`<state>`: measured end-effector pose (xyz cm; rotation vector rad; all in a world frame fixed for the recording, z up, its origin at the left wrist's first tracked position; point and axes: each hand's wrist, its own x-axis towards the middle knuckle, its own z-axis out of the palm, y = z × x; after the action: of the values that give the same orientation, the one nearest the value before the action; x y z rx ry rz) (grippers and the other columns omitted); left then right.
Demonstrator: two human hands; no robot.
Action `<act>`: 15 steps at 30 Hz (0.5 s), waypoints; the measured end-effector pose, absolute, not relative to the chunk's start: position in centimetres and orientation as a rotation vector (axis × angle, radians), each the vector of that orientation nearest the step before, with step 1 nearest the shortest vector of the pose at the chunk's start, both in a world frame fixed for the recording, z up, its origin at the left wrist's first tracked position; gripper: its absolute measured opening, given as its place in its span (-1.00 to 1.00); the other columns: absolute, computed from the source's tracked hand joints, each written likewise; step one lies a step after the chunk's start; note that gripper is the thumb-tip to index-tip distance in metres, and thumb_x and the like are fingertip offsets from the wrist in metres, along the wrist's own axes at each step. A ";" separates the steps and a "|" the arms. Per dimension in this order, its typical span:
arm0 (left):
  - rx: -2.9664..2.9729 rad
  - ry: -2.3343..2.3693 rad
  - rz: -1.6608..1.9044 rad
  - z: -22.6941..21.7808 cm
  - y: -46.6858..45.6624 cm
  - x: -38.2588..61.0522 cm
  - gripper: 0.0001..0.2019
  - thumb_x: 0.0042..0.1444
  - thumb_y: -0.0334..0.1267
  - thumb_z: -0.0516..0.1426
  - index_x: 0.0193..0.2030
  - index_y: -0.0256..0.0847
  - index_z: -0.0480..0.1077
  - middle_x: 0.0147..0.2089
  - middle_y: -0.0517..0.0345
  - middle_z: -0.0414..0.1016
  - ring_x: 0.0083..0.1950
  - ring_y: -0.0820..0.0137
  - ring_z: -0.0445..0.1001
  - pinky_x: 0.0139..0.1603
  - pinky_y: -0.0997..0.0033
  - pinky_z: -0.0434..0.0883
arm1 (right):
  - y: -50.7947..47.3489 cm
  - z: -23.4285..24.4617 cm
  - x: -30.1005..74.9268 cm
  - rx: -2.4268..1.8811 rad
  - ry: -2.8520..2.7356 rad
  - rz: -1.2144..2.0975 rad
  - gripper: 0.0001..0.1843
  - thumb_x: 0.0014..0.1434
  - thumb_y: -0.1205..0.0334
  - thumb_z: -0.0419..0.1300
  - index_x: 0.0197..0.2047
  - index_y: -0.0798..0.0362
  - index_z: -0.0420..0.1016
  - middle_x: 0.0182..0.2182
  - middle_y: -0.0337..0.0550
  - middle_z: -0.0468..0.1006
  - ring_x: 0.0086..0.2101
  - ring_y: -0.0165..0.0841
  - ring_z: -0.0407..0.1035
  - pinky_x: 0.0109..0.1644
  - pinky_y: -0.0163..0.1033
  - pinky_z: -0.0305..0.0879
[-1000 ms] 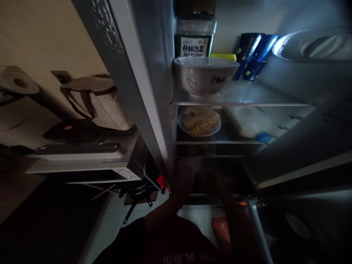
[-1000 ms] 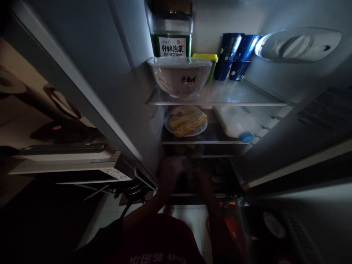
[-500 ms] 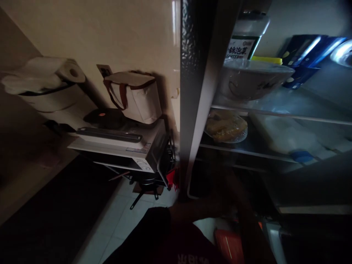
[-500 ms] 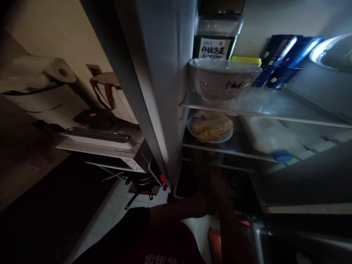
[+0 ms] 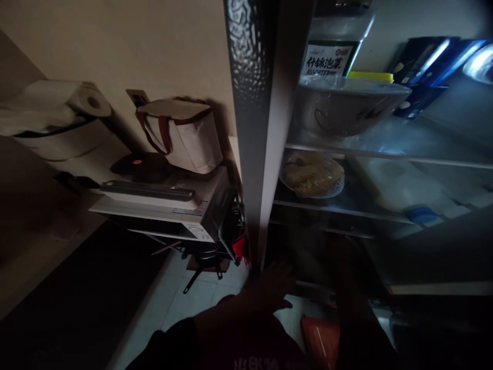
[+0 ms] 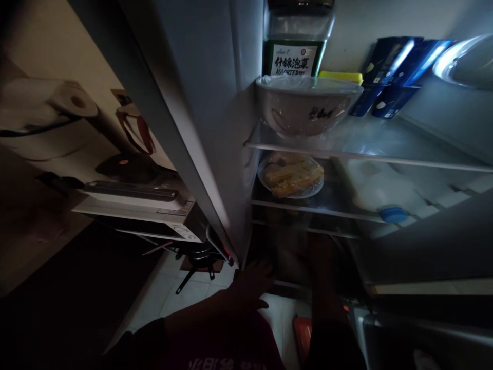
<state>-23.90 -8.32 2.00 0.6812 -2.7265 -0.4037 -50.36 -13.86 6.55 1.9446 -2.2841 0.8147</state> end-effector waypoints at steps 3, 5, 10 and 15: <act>0.769 -2.717 -0.404 1.5 -9.4 -23.7 -0.16 0.05 0.29 0.01 0.31 -0.31 0.11 0.36 -0.30 0.12 0.42 -0.02 -0.01 0.34 -0.18 0.02 | -13.0 7.2 -50.6 1.907 -2.293 0.804 -0.62 0.25 0.06 0.15 0.07 0.06 0.38 0.08 0.00 0.39 0.00 -0.19 0.34 0.07 0.03 0.33; 0.821 -2.699 -0.396 1.6 -10.0 -24.0 -0.14 0.02 0.35 -0.03 0.30 -0.29 0.14 0.37 -0.26 0.11 0.42 -0.05 -0.02 0.33 -0.19 0.03 | -12.1 7.3 -50.2 1.913 -2.286 0.788 -0.61 0.26 0.05 0.12 0.09 0.03 0.36 0.10 -0.01 0.37 0.02 -0.18 0.32 0.10 0.08 0.30; 0.913 -2.687 -0.357 3.2 -11.8 -25.5 -0.36 0.22 0.13 -0.08 0.30 -0.26 0.14 0.39 -0.18 0.09 0.42 0.03 -0.03 0.32 -0.08 0.08 | -9.6 5.7 -47.6 2.123 -2.201 0.681 -0.62 0.20 0.20 0.10 0.09 -0.07 0.44 0.16 -0.02 0.37 0.15 -0.08 0.20 0.24 0.12 0.15; 1.048 -2.678 -0.340 4.2 -13.4 -26.7 -0.51 0.23 -0.08 0.02 0.24 -0.26 0.22 0.32 -0.17 0.21 0.34 0.05 0.13 0.31 -0.04 0.10 | -9.5 2.5 -48.2 2.386 -2.134 0.353 -0.51 0.09 0.36 0.07 0.10 0.00 0.47 0.15 0.05 0.41 0.15 -0.03 0.24 0.23 0.21 0.11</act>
<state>-26.71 -13.45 4.23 1.0480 -2.6778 -0.3396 -48.19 -9.52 2.50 2.3857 -2.1338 0.3531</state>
